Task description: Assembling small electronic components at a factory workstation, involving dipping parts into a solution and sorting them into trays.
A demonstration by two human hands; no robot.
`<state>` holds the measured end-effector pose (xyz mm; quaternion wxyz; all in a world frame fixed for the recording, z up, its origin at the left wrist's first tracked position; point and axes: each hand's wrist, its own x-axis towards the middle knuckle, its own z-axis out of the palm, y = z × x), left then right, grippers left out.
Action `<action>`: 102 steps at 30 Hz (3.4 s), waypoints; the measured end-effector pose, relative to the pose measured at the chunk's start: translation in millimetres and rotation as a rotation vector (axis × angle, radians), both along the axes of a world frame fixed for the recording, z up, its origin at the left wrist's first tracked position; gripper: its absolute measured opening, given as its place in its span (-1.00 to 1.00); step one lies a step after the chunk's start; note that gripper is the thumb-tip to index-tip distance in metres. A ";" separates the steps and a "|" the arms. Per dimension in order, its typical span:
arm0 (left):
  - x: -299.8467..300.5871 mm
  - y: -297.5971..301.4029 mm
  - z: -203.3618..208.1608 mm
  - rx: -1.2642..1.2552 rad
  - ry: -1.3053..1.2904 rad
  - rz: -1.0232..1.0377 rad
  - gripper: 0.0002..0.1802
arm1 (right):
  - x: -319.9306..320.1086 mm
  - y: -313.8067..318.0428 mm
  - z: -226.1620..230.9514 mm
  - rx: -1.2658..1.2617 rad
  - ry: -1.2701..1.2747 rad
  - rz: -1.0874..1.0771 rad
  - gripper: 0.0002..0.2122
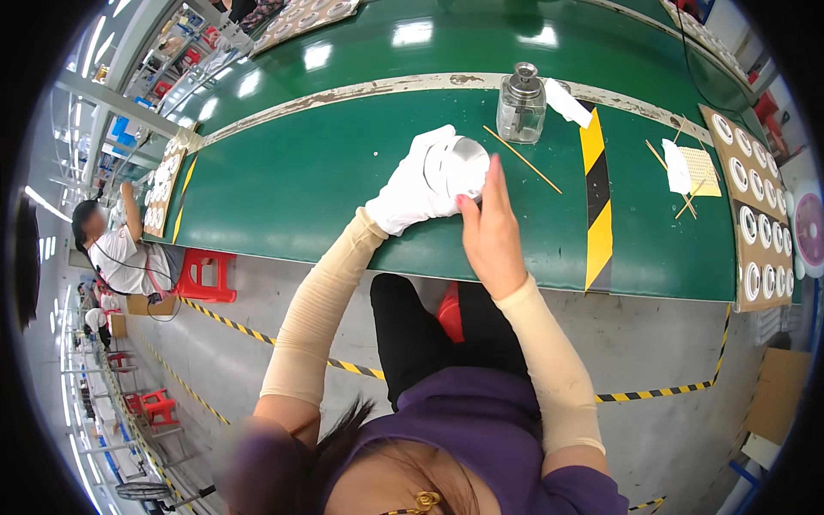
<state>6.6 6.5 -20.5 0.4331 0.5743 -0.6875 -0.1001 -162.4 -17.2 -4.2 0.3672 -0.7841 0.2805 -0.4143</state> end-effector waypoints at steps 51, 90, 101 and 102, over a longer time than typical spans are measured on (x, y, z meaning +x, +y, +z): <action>4.0 24.7 64.1 0.129 1.705 -0.232 -0.26 | -19.0 -54.2 21.7 -0.608 0.427 0.506 -0.79; 224.7 -126.8 65.7 0.155 0.059 0.681 0.00 | -65.4 -24.0 26.5 -0.413 0.336 0.430 -0.80; 268.1 -131.3 72.2 0.400 -0.324 0.348 -0.09 | -85.6 -18.8 2.1 -0.005 0.154 -0.015 -0.85; 269.9 -129.9 70.2 0.431 -0.284 0.363 -0.06 | -86.2 -17.9 1.0 0.001 0.147 -0.012 -0.85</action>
